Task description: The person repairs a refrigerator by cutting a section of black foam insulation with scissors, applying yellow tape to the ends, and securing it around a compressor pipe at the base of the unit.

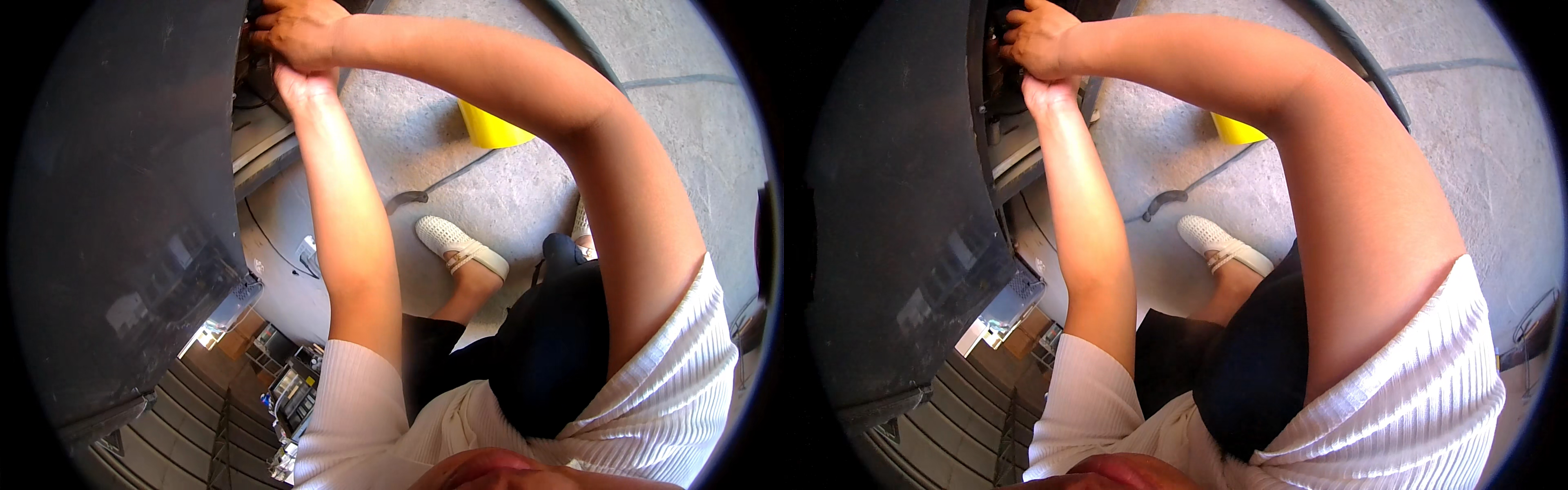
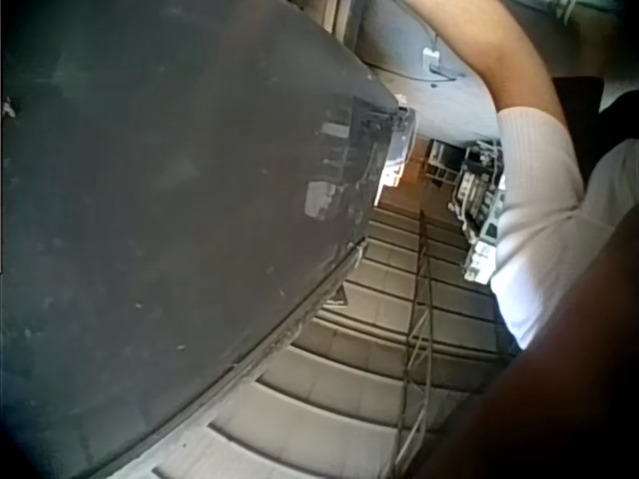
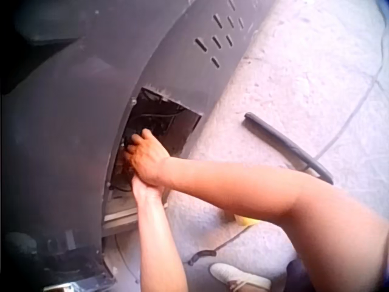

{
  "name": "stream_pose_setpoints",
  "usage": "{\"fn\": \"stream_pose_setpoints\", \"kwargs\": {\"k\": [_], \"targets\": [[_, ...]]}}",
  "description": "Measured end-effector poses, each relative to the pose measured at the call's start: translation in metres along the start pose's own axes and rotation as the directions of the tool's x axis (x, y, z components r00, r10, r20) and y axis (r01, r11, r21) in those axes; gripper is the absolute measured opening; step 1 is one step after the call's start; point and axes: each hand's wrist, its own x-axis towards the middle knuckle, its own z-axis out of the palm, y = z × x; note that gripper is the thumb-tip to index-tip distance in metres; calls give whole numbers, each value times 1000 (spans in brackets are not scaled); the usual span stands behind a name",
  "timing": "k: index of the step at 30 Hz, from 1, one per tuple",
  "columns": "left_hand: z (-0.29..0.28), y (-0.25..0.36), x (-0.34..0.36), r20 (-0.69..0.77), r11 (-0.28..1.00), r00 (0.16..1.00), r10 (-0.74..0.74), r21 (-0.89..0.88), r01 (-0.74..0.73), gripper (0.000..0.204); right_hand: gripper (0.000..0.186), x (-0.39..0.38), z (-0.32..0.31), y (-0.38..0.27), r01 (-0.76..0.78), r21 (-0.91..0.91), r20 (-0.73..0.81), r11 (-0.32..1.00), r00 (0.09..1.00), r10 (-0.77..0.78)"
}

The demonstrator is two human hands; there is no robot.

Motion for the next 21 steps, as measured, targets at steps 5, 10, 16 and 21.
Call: {"fn": "stream_pose_setpoints", "kwargs": {"k": [5,10,16,21], "targets": [[-6,1,-4,-77,990,996,41,138,-31,32,20,14,-28,0,-13,-102,248,995,968,39],[-1,-11,-11,-336,949,903,267,256,-185,29,27,15,-36,11,-30,-129,290,991,955,67],[4,-6,-15,-361,968,910,206,212,-135,25,33,22,-36,8,-8,-96,358,995,933,42],[6,-8,-8,-455,968,860,230,196,-155,20,36,26,-22,17,-42,-110,335,993,939,77]]}}
